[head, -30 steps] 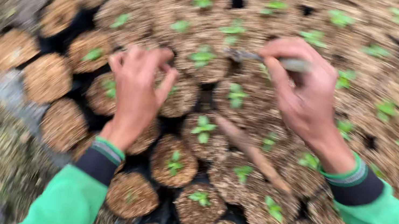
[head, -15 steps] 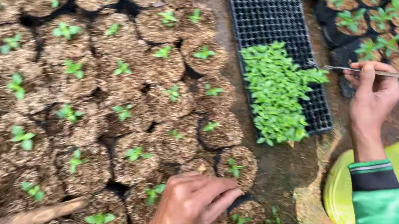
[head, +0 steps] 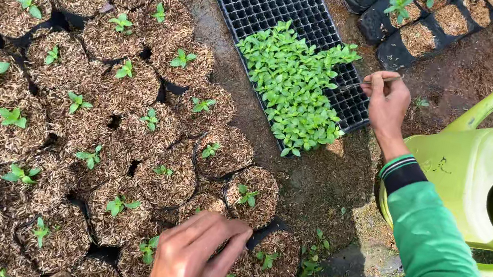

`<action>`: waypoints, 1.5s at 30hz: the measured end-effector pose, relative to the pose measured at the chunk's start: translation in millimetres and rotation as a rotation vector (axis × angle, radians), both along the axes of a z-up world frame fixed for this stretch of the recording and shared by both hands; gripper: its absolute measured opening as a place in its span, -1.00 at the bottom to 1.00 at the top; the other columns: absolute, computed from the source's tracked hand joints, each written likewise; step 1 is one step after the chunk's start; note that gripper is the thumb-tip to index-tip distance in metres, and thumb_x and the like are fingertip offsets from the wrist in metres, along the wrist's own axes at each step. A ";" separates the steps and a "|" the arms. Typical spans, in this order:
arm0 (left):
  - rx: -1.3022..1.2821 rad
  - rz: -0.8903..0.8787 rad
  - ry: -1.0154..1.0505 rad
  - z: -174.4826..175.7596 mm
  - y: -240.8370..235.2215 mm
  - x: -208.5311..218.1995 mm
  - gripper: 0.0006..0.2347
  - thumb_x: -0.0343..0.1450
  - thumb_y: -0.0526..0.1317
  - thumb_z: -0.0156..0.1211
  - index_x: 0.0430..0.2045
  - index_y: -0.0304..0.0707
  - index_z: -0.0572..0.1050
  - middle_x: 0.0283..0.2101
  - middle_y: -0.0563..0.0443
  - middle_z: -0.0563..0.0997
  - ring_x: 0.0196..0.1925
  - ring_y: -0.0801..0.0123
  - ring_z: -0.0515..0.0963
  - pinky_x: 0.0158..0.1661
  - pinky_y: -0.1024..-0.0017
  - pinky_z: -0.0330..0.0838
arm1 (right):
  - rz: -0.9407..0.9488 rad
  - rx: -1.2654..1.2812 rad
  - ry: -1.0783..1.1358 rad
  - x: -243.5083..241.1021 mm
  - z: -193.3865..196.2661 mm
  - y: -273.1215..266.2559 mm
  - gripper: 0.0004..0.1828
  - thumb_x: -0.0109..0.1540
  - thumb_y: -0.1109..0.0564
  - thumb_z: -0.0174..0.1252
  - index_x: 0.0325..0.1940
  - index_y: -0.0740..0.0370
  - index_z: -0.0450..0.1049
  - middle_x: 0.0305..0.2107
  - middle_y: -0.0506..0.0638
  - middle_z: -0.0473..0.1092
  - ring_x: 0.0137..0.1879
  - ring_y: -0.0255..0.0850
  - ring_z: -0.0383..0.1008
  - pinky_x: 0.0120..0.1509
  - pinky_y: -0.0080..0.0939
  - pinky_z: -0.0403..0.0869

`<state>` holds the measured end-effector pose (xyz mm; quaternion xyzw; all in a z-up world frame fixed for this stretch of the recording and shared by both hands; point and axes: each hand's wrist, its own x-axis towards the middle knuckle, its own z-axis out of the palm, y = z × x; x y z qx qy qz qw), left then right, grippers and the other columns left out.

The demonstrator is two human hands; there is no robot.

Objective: The person transplants small seedlings from a black seedling tray into individual black nursery bags filled with soil. They use a small stick to make holes in the soil and place seedlings into each bag. The person also waters the seedlings using a yellow watering can.

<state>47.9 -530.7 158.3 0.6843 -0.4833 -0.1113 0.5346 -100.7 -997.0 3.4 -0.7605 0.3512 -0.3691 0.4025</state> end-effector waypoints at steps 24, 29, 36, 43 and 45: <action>0.098 0.142 0.127 -5.4 14.1 2.6 -0.95 0.36 -0.38 0.32 -0.40 -0.37 0.59 -0.32 -0.08 0.72 -0.24 0.27 0.74 -0.20 0.36 0.60 | 0.066 0.052 -0.010 42.3 -4.8 -9.8 -0.84 0.45 0.21 0.05 -0.08 0.40 0.46 -0.18 0.11 0.52 -0.08 -0.22 0.61 0.05 -0.25 0.68; 0.189 0.319 0.113 -22.9 36.3 8.6 -0.88 0.42 -0.42 0.22 -0.23 -0.33 0.62 -0.14 -0.18 0.71 -0.09 0.20 0.75 -0.12 0.34 0.58 | 0.019 0.120 -0.183 11.1 49.3 8.1 -0.81 0.50 0.18 0.05 -0.07 0.40 0.43 -0.13 0.15 0.50 -0.02 -0.17 0.62 0.08 -0.17 0.63; 0.039 0.452 0.135 -40.4 92.6 36.8 -0.84 0.38 -0.49 0.23 -0.19 -0.42 0.56 -0.09 -0.24 0.66 0.00 0.22 0.71 -0.01 0.28 0.59 | 0.389 0.099 -0.355 67.2 155.6 104.5 -0.86 0.60 0.19 0.01 0.07 0.35 0.38 -0.03 0.15 0.47 0.04 -0.17 0.58 0.20 -0.16 0.67; 0.177 0.868 0.235 -99.6 258.3 58.1 -0.87 0.55 -0.34 0.26 -0.14 -0.47 0.49 -0.23 -0.17 0.67 -0.20 0.37 0.71 -0.13 0.41 0.63 | 1.037 0.124 -0.322 193.9 157.3 311.2 -0.89 0.46 0.19 0.10 -0.06 0.27 0.50 -0.08 0.07 0.52 -0.10 -0.26 0.54 -0.04 -0.30 0.59; 0.317 1.006 0.343 -107.3 324.7 64.7 -0.89 0.63 -0.35 0.16 -0.18 -0.50 0.57 -0.36 -0.25 0.66 -0.38 0.23 0.63 -0.23 0.34 0.51 | 1.203 0.140 -0.341 227.7 149.6 378.6 -0.87 0.50 0.14 0.11 0.04 0.25 0.49 -0.07 0.03 0.50 0.01 -0.28 0.57 0.09 -0.28 0.60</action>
